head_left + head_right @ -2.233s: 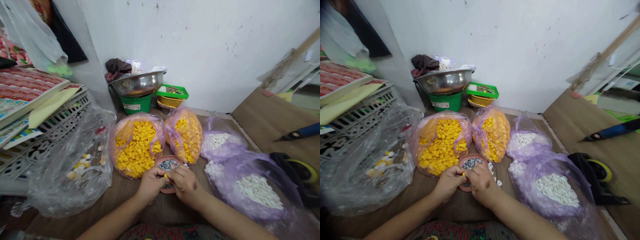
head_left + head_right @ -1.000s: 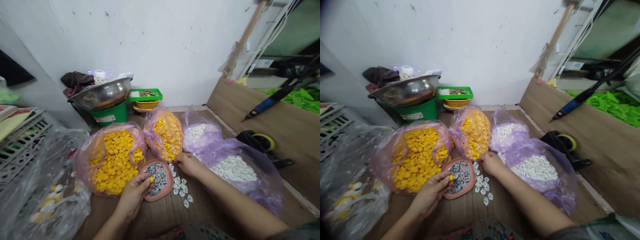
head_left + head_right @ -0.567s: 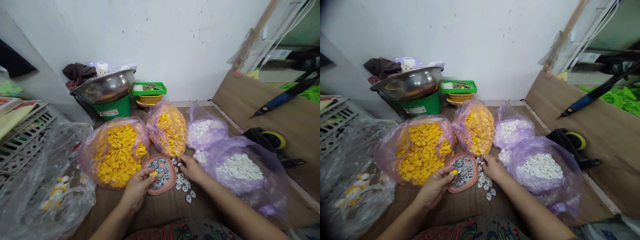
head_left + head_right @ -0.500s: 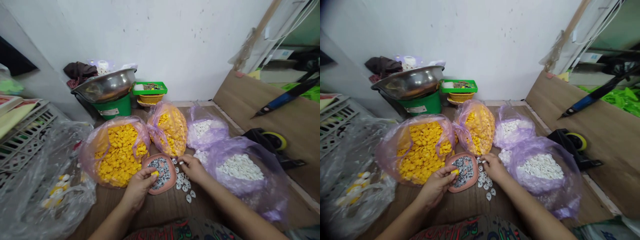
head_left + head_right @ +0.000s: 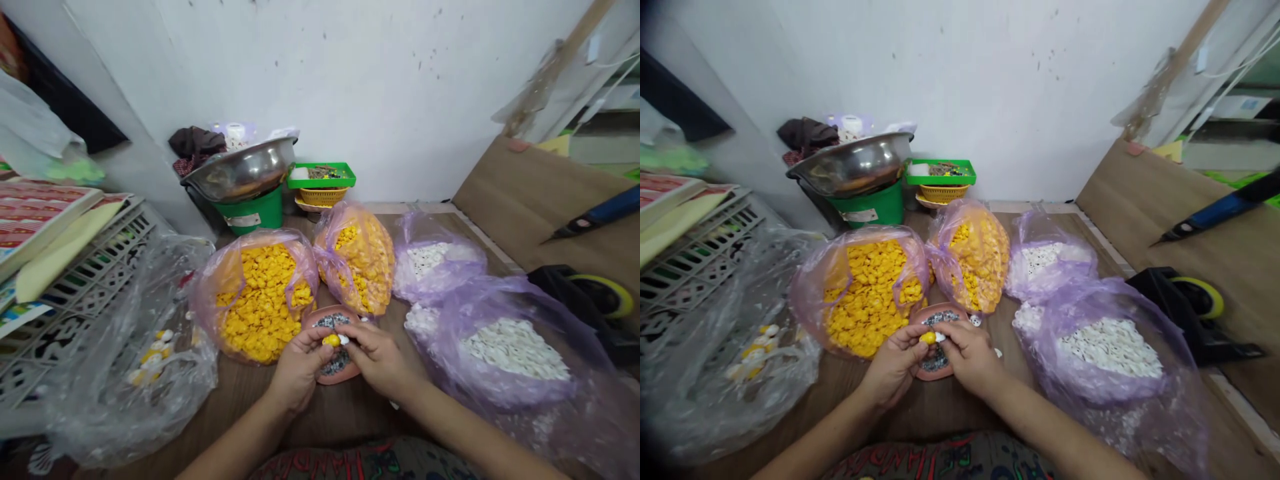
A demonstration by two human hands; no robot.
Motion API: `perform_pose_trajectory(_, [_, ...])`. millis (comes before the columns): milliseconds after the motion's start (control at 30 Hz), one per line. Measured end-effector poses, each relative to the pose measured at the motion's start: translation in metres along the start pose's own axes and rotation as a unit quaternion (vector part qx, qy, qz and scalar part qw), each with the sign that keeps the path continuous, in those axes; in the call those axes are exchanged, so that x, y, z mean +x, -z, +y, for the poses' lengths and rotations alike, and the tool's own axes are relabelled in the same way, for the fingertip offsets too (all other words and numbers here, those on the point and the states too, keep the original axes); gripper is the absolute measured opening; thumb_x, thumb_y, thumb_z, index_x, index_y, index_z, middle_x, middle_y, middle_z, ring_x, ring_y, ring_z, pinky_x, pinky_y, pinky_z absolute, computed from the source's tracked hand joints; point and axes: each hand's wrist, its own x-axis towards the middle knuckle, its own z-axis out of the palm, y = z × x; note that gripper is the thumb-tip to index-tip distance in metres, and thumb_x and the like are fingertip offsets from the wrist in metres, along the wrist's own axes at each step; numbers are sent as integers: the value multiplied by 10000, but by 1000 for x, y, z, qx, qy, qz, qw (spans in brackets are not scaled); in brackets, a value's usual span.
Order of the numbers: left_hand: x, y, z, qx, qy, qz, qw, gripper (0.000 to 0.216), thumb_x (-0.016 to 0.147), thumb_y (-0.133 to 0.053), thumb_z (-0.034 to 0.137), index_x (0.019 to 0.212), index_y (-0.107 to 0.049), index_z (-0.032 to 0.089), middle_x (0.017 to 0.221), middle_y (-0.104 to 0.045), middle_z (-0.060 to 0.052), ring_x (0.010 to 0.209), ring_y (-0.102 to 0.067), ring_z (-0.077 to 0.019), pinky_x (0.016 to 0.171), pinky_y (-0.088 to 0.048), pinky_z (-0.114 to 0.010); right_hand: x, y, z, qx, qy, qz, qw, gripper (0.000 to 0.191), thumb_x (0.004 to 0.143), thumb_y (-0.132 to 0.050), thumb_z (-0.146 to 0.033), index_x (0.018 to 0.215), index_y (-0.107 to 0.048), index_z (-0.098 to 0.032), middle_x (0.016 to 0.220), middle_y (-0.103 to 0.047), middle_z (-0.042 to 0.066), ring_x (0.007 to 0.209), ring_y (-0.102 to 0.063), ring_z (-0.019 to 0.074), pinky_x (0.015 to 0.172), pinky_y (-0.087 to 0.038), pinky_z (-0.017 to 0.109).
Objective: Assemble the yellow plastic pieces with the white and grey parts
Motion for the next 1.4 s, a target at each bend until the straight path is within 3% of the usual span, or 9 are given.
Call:
perform_pose_trajectory(133, [-1,2,1,42,-39,19,998,315,398,-809,201,675,-666,157,689,-698,-30,634,-613,-138,630,-481,-250,2,-6,0,80,-171,9,982,209,678,-520,-189,804,-686,-202,684,-667,10,603,-591,147,581,-484,265])
perform_pose_trajectory(300, [-1,1,1,107,-67,17,992,251,426,-783,210,652,-686,160,613,-691,-24,559,-603,-142,585,-495,-262,3,-9,-6,275,-334,-94,897,183,652,-540,-216,754,-687,-180,509,-566,-46,448,-487,76,485,-417,197])
perform_pose_trajectory(367, [0,1,1,120,-75,31,989,234,429,-780,211,641,-691,167,595,-688,-18,545,-600,-142,577,-498,-261,2,-9,-9,311,-307,-119,891,187,661,-559,-239,791,-681,-181,579,-603,-35,516,-529,87,555,-448,219])
perform_pose_trajectory(500, [0,2,3,122,-80,34,989,229,437,-779,220,647,-700,177,654,-708,-30,616,-624,-163,625,-506,-267,-1,-10,-8,254,-210,-83,940,238,683,-571,-223,909,-645,-210,791,-668,-6,752,-602,147,753,-469,307])
perform_pose_trajectory(700, [-3,1,5,122,-83,30,989,254,431,-782,257,652,-702,161,693,-718,-52,634,-631,-170,620,-507,-274,-3,-13,-7,154,-130,-24,979,181,736,-543,-214,890,-637,-212,833,-685,13,773,-624,161,726,-493,289])
perform_pose_trajectory(1000, [0,17,-1,223,-200,35,954,147,470,-741,194,611,-700,192,631,-692,-18,631,-626,-157,616,-504,-257,-6,-20,1,205,-176,-64,961,201,762,-537,-297,878,-683,-221,715,-692,3,660,-629,155,646,-514,280])
perform_pose_trajectory(1167, [5,16,-6,237,-137,26,961,160,490,-732,250,612,-660,177,670,-697,-27,664,-638,-167,650,-509,-276,-7,-25,5,56,-98,-41,993,219,787,-498,-246,894,-685,-208,808,-684,52,811,-613,191,760,-486,341])
perform_pose_trajectory(1300, [12,14,-8,227,-85,49,969,278,420,-766,321,602,-629,161,630,-689,-27,623,-631,-165,617,-512,-273,-8,10,-2,-96,-1,-25,995,215,783,-496,-217,905,-667,-172,810,-663,80,789,-600,183,715,-493,302])
perform_pose_trajectory(1400, [18,16,-3,240,-61,76,966,327,378,-784,333,608,-632,156,672,-699,-37,639,-631,-160,609,-509,-252,-14,72,-4,-226,-5,102,969,209,789,-446,-189,860,-642,-200,826,-654,60,803,-589,173,731,-475,295])
